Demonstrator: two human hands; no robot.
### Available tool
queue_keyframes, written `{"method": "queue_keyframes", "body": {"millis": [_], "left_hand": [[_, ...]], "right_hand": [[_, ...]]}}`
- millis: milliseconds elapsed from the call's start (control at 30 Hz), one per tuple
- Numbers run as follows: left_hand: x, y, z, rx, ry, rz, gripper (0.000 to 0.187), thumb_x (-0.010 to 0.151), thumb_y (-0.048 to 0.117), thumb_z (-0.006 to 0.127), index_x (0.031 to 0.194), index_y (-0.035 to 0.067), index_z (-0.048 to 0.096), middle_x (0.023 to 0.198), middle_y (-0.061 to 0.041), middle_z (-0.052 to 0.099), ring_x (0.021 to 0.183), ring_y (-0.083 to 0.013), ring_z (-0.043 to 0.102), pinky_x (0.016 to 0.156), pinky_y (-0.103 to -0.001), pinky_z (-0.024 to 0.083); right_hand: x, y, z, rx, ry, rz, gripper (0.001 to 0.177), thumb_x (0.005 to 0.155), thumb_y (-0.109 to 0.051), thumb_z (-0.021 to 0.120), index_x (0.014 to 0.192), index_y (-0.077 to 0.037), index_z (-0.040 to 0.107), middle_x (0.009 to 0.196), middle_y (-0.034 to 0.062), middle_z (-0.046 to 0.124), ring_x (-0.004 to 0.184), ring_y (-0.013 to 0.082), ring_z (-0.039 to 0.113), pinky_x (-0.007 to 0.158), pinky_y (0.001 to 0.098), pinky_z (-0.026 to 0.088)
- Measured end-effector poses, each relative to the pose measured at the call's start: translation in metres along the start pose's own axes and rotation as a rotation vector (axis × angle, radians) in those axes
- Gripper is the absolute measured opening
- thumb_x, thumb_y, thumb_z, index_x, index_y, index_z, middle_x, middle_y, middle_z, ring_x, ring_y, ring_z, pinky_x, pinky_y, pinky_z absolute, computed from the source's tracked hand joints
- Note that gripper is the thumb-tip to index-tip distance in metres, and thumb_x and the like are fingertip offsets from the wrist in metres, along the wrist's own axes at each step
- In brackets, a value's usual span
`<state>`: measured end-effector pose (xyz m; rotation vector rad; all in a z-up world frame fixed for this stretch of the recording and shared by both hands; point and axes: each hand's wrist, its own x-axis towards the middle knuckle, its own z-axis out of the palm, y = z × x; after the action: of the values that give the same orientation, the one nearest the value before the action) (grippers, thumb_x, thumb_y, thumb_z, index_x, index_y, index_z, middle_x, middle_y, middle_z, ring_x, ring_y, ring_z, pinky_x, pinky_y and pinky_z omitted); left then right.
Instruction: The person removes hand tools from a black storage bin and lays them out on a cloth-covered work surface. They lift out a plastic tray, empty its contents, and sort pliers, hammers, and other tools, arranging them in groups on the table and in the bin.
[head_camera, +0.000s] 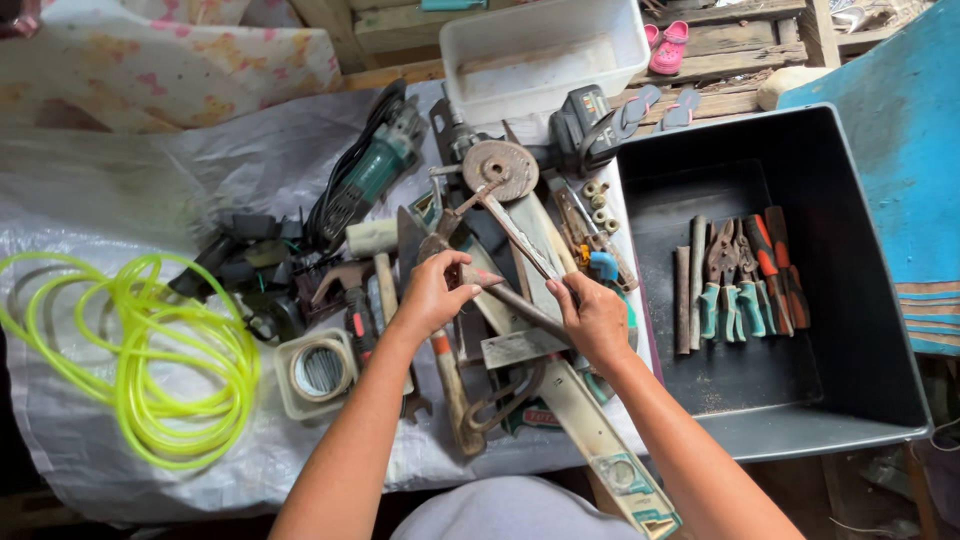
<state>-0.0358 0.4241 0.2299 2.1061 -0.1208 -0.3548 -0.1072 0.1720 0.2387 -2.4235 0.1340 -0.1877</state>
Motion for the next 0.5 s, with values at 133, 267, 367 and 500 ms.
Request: {"method": "queue_keyframes", "body": {"millis": [133, 267, 367, 500], "left_hand": [[-0.012, -0.014, -0.012, -0.081, -0.019, -0.023, 0.047, 0.074, 0.007, 0.083, 0.118, 0.001, 0.066, 0.104, -0.013, 0.075, 0.092, -0.0213, 0.075, 0.083, -0.033, 0.059], [-0.02, -0.031, -0.017, -0.073, -0.026, -0.006, 0.046, 0.074, 0.005, 0.082, 0.116, -0.001, 0.065, 0.105, -0.013, 0.074, 0.096, -0.0202, 0.074, 0.084, -0.034, 0.059], [-0.023, -0.045, -0.024, 0.027, -0.041, -0.077, 0.046, 0.074, 0.005, 0.083, 0.117, 0.0, 0.067, 0.102, -0.015, 0.074, 0.092, -0.0228, 0.074, 0.083, -0.035, 0.059], [-0.023, -0.063, -0.031, 0.13, -0.015, -0.047, 0.042, 0.073, 0.006, 0.085, 0.112, 0.001, 0.069, 0.1, -0.015, 0.071, 0.093, -0.0279, 0.071, 0.084, -0.037, 0.056]], "right_hand": [[-0.006, -0.011, 0.006, -0.039, -0.043, 0.036, 0.033, 0.096, -0.041, 0.069, 0.093, -0.008, 0.073, 0.076, 0.0157, 0.07, 0.07, 0.0368, 0.067, 0.061, 0.0458, 0.05], [-0.009, -0.022, 0.009, -0.067, -0.045, -0.006, 0.033, 0.097, -0.04, 0.068, 0.093, -0.007, 0.072, 0.078, 0.0152, 0.07, 0.071, 0.0366, 0.068, 0.061, 0.0455, 0.05], [-0.012, -0.027, 0.012, -0.087, -0.07, 0.027, 0.033, 0.097, -0.04, 0.068, 0.093, -0.008, 0.072, 0.077, 0.016, 0.07, 0.071, 0.0371, 0.068, 0.062, 0.0462, 0.05], [-0.023, -0.034, 0.021, -0.069, -0.069, 0.044, 0.032, 0.098, -0.04, 0.067, 0.092, -0.009, 0.072, 0.074, 0.0168, 0.068, 0.071, 0.0378, 0.068, 0.062, 0.0469, 0.05]]}}
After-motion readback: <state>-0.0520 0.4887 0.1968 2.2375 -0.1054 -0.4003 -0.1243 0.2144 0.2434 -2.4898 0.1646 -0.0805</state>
